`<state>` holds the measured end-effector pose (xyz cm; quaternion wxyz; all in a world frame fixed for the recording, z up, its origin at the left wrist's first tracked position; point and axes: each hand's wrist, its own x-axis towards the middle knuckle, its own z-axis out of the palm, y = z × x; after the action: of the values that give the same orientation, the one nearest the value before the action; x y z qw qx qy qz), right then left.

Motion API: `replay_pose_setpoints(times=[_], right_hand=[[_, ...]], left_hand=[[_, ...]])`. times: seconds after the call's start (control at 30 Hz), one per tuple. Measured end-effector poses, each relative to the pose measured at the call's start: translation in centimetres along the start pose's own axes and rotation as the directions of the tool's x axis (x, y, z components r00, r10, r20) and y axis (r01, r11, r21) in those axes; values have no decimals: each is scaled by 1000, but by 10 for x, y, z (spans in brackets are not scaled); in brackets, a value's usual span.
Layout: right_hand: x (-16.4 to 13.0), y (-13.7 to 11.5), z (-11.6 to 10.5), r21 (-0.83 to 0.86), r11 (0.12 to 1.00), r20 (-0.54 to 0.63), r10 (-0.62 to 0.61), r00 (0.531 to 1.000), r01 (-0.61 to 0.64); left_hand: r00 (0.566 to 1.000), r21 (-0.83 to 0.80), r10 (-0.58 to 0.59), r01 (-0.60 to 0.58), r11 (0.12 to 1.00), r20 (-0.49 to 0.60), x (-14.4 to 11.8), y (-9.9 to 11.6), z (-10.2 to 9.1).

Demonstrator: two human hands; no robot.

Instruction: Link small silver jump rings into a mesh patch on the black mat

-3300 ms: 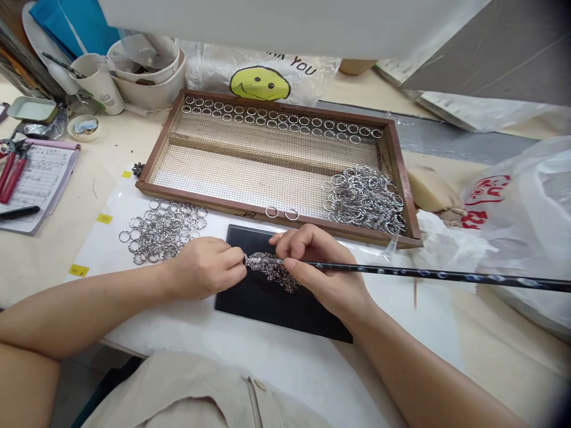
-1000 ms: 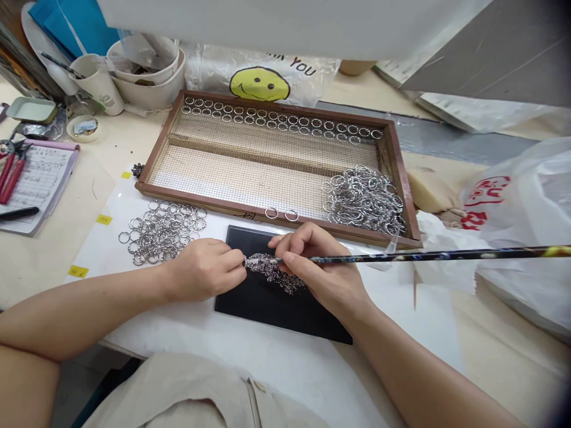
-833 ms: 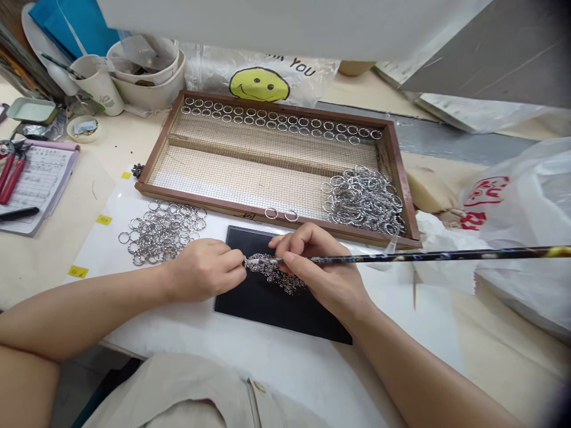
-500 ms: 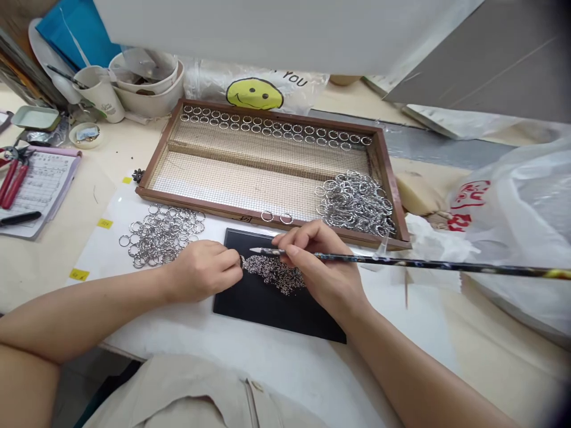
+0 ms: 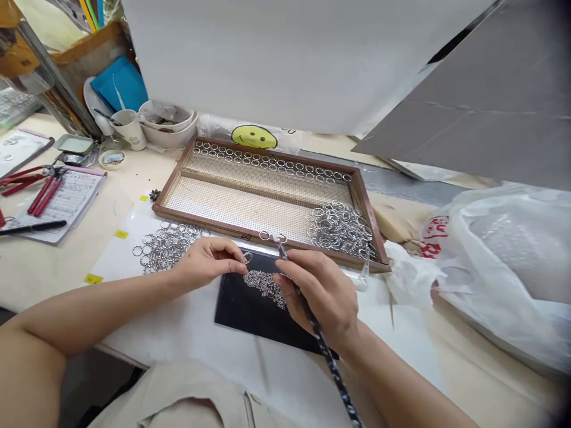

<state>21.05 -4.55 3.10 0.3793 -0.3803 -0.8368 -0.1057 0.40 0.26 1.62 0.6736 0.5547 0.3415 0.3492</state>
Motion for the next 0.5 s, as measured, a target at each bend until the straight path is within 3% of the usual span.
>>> replay_pose_setpoints(times=[0.1, 0.23, 0.5], right_hand=[[6, 1, -10, -165, 970, -29, -184, 983, 177], [10, 5, -26, -278, 928, -81, -281, 956, 249], [5, 24, -57, -395, 880, -236, -374, 897, 263]], left_hand=[[985, -217, -175, 174, 961, 14, 4, -3, -2], [969, -330, -243, 242, 912, 40, 7, -3, -4], [964, -294, -252, 266, 918, 87, 9, -1, -8]])
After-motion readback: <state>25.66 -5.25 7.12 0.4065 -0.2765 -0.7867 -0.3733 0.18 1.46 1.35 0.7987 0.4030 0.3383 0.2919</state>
